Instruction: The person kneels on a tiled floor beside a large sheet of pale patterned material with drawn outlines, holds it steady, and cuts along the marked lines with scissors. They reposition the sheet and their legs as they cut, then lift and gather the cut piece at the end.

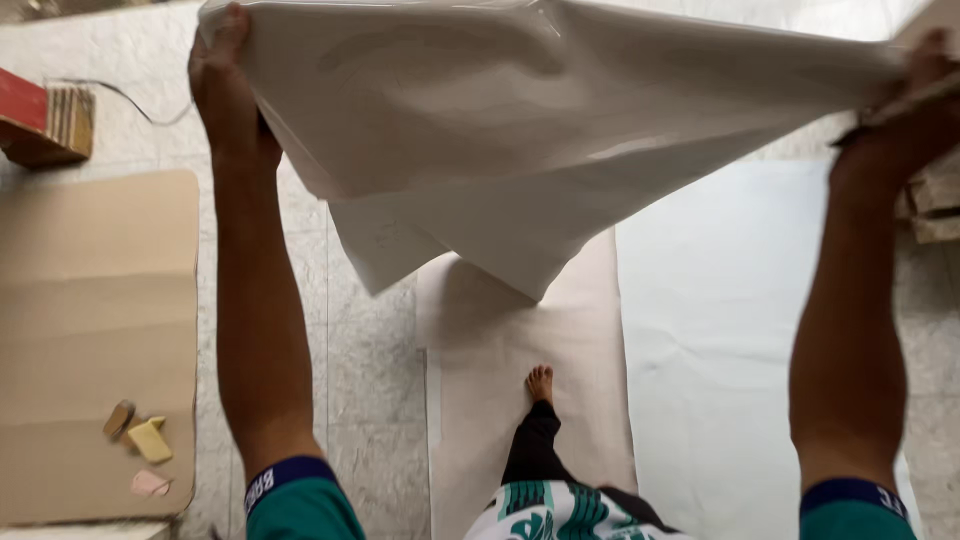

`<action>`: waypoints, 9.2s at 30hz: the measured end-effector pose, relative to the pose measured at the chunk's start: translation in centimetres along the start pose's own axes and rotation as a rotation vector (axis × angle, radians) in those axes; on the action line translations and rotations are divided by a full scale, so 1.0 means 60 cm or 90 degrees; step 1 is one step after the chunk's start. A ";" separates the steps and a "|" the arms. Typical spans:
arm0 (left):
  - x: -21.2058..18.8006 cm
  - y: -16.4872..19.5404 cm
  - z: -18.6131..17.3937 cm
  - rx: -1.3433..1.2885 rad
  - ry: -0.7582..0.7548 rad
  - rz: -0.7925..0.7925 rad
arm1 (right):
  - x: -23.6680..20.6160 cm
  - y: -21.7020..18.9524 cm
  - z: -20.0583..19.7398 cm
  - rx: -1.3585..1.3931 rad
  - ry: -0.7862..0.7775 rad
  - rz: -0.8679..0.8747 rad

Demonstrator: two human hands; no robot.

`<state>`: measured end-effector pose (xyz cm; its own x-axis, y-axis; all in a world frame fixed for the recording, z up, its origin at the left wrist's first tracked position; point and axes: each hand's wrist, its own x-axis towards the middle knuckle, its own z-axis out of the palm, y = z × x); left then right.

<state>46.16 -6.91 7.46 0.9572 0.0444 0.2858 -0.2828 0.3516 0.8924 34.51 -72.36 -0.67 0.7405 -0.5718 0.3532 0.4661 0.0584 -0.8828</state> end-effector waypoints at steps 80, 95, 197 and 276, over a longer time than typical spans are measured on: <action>-1.494 -0.406 -0.522 0.757 -0.869 -0.525 | -1.876 0.133 -0.278 -0.381 0.275 0.799; -1.725 -0.957 -0.507 0.801 -1.024 -0.030 | -1.868 0.562 -0.418 -0.579 0.347 0.734; -1.526 -0.397 -0.453 0.245 -0.917 -0.246 | -1.473 0.364 -0.071 0.215 -0.107 0.137; 0.051 0.653 -1.026 0.931 0.188 0.413 | -0.758 0.207 1.704 -0.323 -0.577 -0.234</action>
<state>41.77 64.54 21.80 0.5896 0.0513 0.8061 -0.2700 -0.9281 0.2565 56.11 38.05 3.98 0.7743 0.3396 0.5340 0.6321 -0.4534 -0.6283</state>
